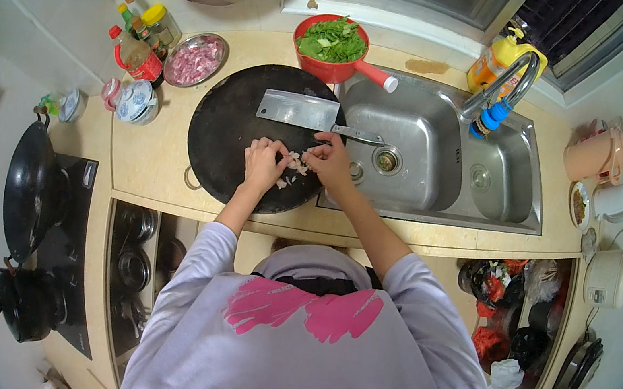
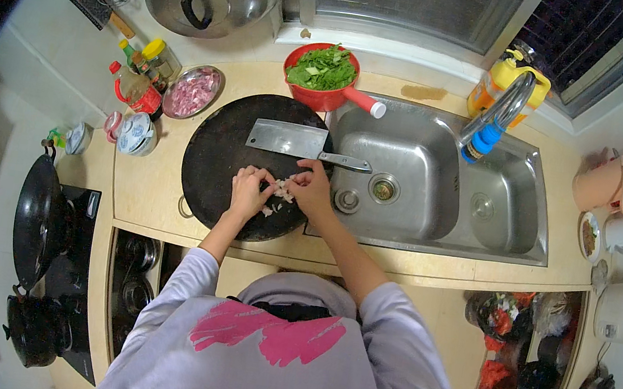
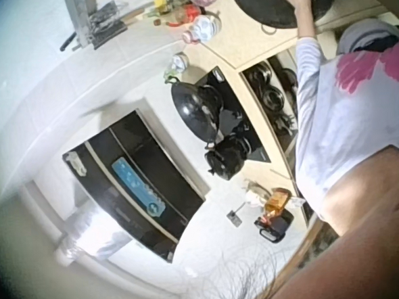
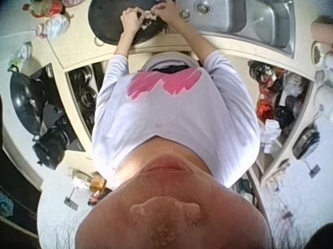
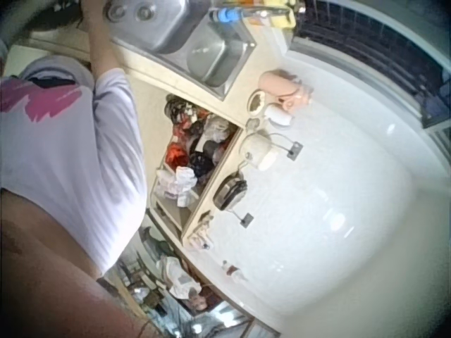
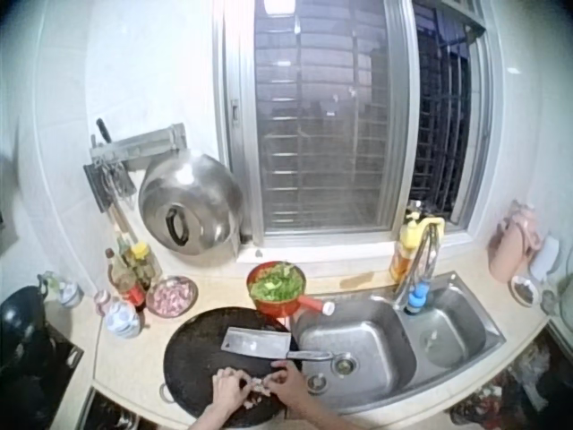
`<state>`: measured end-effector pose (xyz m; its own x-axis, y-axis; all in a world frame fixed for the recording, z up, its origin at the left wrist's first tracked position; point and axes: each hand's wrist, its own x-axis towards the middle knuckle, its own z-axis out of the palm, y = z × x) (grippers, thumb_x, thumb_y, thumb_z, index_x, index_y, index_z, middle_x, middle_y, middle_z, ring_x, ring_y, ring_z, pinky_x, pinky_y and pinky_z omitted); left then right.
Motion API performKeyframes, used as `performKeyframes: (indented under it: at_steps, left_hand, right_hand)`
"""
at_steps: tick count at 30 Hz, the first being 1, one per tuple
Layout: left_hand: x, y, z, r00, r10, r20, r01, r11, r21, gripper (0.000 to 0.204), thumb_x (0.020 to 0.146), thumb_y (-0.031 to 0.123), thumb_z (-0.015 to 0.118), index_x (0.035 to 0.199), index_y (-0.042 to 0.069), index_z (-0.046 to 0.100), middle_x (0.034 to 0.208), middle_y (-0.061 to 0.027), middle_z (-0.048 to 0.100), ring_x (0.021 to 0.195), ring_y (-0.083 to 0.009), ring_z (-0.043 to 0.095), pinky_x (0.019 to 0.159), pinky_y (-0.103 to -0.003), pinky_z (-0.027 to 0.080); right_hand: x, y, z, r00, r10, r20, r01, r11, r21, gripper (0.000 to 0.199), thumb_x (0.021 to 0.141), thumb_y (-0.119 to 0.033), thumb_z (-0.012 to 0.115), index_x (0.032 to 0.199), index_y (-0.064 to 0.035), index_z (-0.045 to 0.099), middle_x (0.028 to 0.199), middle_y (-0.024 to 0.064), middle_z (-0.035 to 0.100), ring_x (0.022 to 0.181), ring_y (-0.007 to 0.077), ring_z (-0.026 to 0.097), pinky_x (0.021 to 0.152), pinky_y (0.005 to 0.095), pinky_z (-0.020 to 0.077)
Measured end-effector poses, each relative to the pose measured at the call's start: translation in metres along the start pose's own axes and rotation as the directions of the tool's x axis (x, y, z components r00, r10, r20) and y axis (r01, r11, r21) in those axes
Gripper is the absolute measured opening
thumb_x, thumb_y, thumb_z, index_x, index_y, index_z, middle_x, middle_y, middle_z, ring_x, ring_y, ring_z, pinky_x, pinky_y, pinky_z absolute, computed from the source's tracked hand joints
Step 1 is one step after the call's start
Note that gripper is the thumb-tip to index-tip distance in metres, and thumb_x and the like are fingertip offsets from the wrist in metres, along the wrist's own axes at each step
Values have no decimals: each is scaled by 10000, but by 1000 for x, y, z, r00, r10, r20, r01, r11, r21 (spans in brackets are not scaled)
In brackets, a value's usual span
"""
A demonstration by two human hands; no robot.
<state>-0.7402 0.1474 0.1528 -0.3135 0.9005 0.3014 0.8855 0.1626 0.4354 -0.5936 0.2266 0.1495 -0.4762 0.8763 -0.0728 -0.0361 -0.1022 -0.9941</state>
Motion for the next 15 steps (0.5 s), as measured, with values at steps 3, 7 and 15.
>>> performKeyframes:
  at_steps: [3, 7, 15]
  left_hand:
    - [0, -8, 2, 1000, -13, 14, 14, 997, -75, 112, 713, 154, 683, 763, 78, 617, 746, -95, 583, 750, -295, 550, 682, -397, 435]
    - [-3, -11, -5, 993, -118, 15, 116, 932, -344, 84, 752, 91, 649, 749, 39, 584, 687, -76, 579, 620, -203, 543, 605, -316, 441]
    - [-16, -17, -14, 907, -271, 324, 402, 322, -857, 48, 891, 87, 547, 896, 40, 555, 831, -47, 641, 722, -75, 587, 645, -189, 452]
  right_hand:
    - [10, 4, 3, 999, -25, -23, 21, 988, -156, 403, 672, -18, 689, 1026, -41, 497, 700, 60, 599, 625, 123, 564, 575, 263, 453]
    - [8, 2, 9, 996, 79, -37, -80, 996, -47, 396, 670, -15, 693, 1017, -33, 502, 697, 55, 593, 624, 118, 559, 569, 262, 452]
    - [5, 4, 14, 993, 63, 99, -71, 994, 86, 384, 679, -8, 700, 1008, -28, 503, 687, 35, 581, 629, 86, 543, 566, 233, 438]
